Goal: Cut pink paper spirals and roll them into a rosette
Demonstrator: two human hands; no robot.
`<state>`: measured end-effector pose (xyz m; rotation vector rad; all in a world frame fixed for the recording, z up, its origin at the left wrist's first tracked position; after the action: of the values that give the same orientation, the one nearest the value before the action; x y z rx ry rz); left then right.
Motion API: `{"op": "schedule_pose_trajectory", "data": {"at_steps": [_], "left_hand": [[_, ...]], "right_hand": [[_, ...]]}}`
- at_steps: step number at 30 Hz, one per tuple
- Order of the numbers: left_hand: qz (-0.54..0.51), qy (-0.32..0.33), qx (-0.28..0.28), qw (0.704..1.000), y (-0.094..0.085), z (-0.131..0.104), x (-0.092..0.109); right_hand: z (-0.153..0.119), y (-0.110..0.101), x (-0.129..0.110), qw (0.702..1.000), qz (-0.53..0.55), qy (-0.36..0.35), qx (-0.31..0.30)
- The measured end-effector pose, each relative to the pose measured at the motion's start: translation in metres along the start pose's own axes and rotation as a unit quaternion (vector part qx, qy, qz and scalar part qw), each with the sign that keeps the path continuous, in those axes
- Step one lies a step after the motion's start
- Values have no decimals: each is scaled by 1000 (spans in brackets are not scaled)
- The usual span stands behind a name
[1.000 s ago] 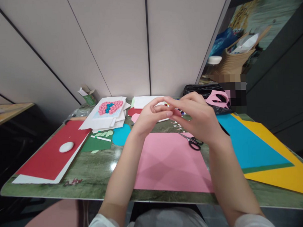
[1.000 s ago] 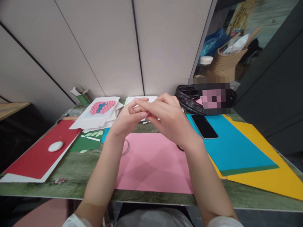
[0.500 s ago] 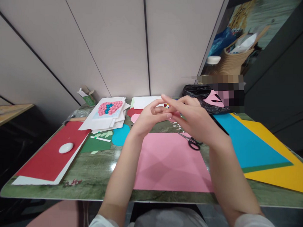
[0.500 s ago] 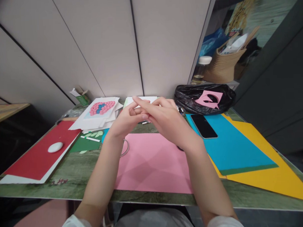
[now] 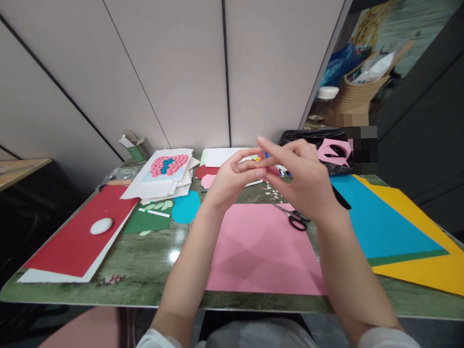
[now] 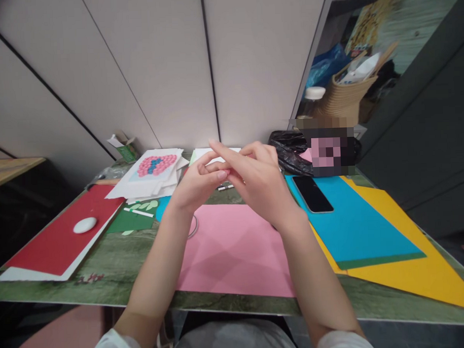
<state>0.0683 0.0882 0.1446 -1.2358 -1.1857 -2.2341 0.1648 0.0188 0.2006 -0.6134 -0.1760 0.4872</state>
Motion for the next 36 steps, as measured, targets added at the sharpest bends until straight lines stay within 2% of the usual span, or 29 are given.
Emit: {"op": "schedule_pose_trajectory", "data": {"at_steps": [12,18,25,32,36], "left_hand": [[-37,-17,-27,999,5,0,0],[-31,-11,-23,999,3,1,1],[-28,-5,-7,1000,1,0,0],[-9,9,34,999,-6,2,2],[-2,34,63,997,-13,2,5]], "right_hand": [[0,-3,-2,999,20,-5,31],[1,-4,-2,999,22,-8,35],[0,-1,-1,999,25,-4,42],[0,2,0,999,40,5,14],[1,-4,4,995,84,48,18]]}}
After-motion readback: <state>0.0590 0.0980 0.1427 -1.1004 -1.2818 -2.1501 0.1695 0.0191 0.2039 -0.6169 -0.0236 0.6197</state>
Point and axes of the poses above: each hand's wrist, its own z-axis towards the middle knuckle, its own y-axis out of the palm, x = y × z, the point moved 7 cm from there along z, towards the middle knuckle, and after that the axes turned 10 degrees about -z, right-handed, at the moved point
